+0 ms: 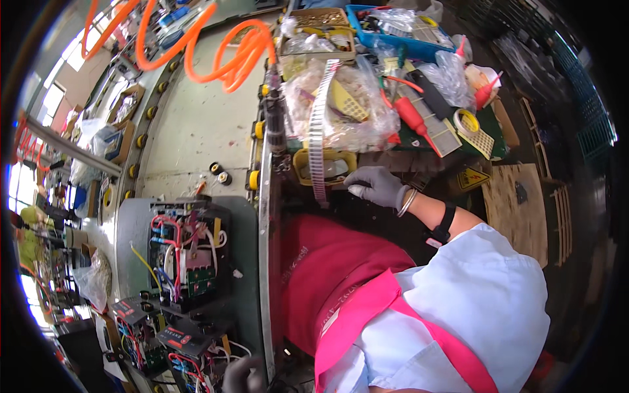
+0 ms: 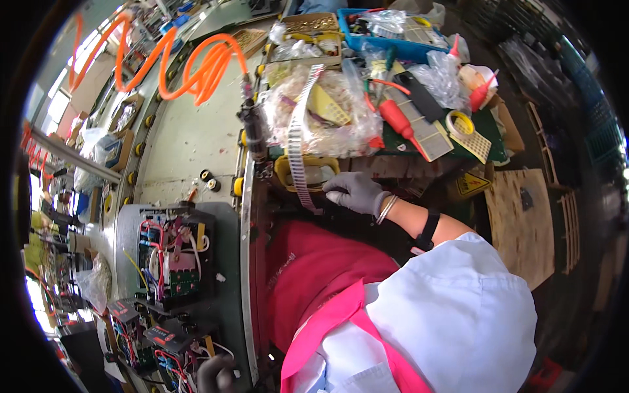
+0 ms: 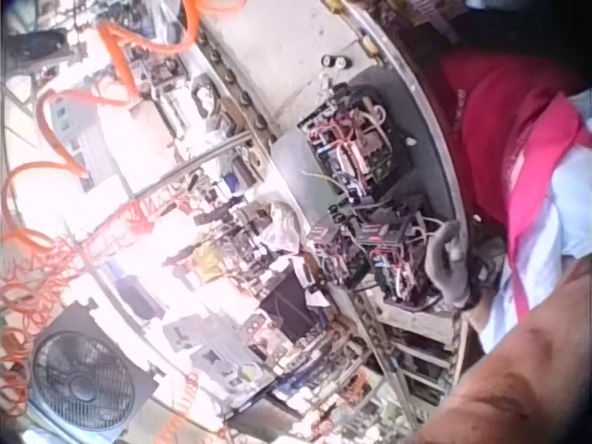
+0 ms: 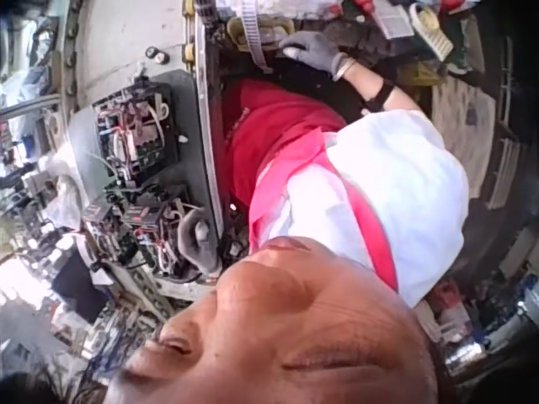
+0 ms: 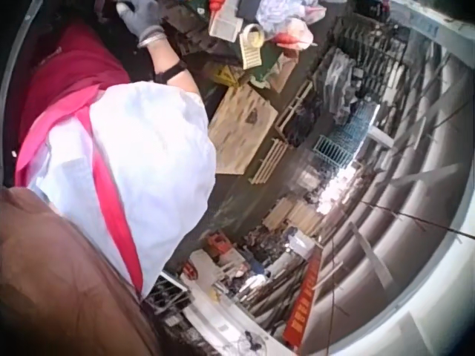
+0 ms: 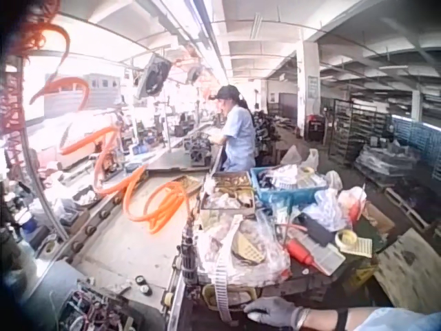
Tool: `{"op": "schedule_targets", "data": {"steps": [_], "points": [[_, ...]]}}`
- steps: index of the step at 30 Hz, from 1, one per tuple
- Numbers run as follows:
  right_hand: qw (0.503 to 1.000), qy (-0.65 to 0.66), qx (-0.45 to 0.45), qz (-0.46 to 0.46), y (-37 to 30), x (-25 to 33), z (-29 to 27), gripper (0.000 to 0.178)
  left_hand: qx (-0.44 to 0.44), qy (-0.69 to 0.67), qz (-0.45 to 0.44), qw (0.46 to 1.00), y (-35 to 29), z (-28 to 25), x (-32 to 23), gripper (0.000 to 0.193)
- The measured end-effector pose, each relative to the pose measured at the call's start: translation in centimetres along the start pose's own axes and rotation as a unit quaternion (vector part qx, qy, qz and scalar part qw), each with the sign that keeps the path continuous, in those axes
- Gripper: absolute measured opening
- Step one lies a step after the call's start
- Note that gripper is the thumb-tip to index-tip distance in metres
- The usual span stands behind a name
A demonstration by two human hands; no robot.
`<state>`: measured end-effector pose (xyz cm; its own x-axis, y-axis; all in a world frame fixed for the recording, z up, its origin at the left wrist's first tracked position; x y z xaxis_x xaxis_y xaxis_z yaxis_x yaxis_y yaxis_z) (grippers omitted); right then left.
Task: Assembling various electrical components, wires, and connectors into an electrical housing box and applying stickers.
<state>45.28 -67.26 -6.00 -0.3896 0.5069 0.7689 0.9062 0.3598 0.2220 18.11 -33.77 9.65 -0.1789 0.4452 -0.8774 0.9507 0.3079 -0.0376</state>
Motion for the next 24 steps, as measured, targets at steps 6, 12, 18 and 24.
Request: {"op": "schedule_targets", "data": {"steps": [6,12,18,24], "points": [[0.994,-0.051,-0.089,-0.037,1.0,2.1,-8.1,0.019,0.172,-0.011,0.038,0.984,4.8,13.0,4.9,0.018],[0.959,-0.212,-0.18,0.052,9.1,-3.1,-12.4,0.033,0.158,0.009,0.086,0.984,6.3,16.5,2.7,0.017],[0.933,-0.304,-0.095,0.17,14.0,-5.6,-9.7,0.042,0.13,-0.015,0.051,0.99,5.8,17.3,4.7,0.018],[0.937,-0.273,-0.164,0.143,14.4,-7.1,-9.9,0.052,0.141,-0.018,0.042,0.989,5.9,17.8,5.3,0.018]]}}
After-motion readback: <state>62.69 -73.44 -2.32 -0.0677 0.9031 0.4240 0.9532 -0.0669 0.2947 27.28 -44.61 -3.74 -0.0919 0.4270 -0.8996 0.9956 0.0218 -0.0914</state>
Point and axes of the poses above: each hand's wrist, its own y-axis towards the middle knuckle, its own z-axis out of the palm, x = y × z, the point moved 9 cm from there along y, towards the middle knuckle, and after that the axes turned 2 degrees about -x, right-handed, at the moved point
